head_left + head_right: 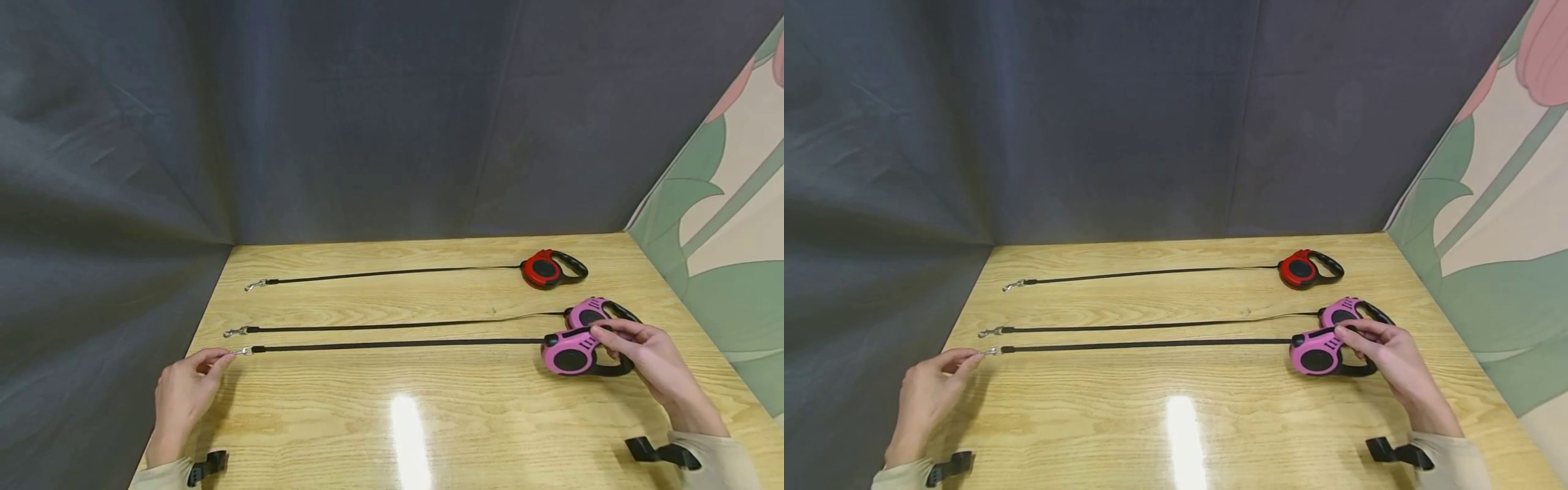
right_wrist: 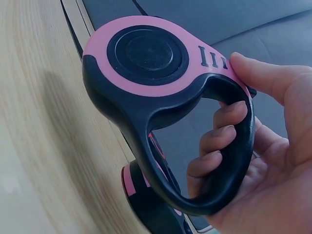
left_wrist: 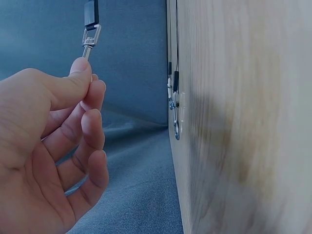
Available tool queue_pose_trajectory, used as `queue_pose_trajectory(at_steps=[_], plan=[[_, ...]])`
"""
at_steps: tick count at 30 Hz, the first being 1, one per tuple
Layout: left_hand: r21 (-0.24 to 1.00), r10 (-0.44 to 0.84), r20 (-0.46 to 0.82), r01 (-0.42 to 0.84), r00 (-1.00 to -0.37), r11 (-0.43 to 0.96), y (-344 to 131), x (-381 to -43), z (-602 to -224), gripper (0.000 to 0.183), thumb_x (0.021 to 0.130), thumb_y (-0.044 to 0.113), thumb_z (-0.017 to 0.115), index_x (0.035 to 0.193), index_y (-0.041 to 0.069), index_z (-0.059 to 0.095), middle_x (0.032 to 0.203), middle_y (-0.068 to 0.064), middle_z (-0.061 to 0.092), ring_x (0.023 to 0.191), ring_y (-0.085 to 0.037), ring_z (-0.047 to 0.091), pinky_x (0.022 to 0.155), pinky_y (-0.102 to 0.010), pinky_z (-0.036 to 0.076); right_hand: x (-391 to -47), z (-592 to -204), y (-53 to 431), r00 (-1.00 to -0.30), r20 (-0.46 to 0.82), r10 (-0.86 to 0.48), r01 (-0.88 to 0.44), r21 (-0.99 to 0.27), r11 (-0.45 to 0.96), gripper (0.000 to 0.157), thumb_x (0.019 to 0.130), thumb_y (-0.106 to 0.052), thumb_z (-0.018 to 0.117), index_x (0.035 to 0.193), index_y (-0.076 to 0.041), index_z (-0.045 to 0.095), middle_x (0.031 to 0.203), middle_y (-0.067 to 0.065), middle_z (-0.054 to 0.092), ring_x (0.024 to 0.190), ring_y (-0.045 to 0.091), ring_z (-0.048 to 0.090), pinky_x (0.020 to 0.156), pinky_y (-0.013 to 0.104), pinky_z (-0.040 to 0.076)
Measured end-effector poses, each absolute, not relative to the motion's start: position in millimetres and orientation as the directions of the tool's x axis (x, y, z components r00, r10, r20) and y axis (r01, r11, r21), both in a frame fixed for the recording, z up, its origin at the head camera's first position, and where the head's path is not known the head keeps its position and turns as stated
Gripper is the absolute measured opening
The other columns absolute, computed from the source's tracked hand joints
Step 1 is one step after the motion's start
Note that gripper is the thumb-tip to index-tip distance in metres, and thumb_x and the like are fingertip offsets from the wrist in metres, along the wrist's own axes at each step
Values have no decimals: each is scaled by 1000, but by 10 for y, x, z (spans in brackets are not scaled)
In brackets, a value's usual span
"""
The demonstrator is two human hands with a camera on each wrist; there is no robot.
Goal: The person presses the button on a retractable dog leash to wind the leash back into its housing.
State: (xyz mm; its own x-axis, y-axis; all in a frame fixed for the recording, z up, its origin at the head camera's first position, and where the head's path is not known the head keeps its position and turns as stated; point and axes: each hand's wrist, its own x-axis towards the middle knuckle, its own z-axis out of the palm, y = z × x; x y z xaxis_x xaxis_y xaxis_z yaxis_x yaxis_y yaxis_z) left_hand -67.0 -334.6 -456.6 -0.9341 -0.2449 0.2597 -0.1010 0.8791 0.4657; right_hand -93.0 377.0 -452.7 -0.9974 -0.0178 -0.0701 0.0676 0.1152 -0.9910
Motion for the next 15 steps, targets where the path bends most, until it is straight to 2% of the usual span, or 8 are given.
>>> queue_pose_trajectory(at_steps=[15], plan=[[460,-240,264,-97,-934,883,-3325,-668,-4548,18,96,30,80,104,14,85,81,-5,79,73,-26,72,64,-45,50,-946,-4530,3759,-997,-77,-19,73,-987,142,25,106,-5,63,106,-22,81,80,-11,61,74,12,51,65,28,40]])
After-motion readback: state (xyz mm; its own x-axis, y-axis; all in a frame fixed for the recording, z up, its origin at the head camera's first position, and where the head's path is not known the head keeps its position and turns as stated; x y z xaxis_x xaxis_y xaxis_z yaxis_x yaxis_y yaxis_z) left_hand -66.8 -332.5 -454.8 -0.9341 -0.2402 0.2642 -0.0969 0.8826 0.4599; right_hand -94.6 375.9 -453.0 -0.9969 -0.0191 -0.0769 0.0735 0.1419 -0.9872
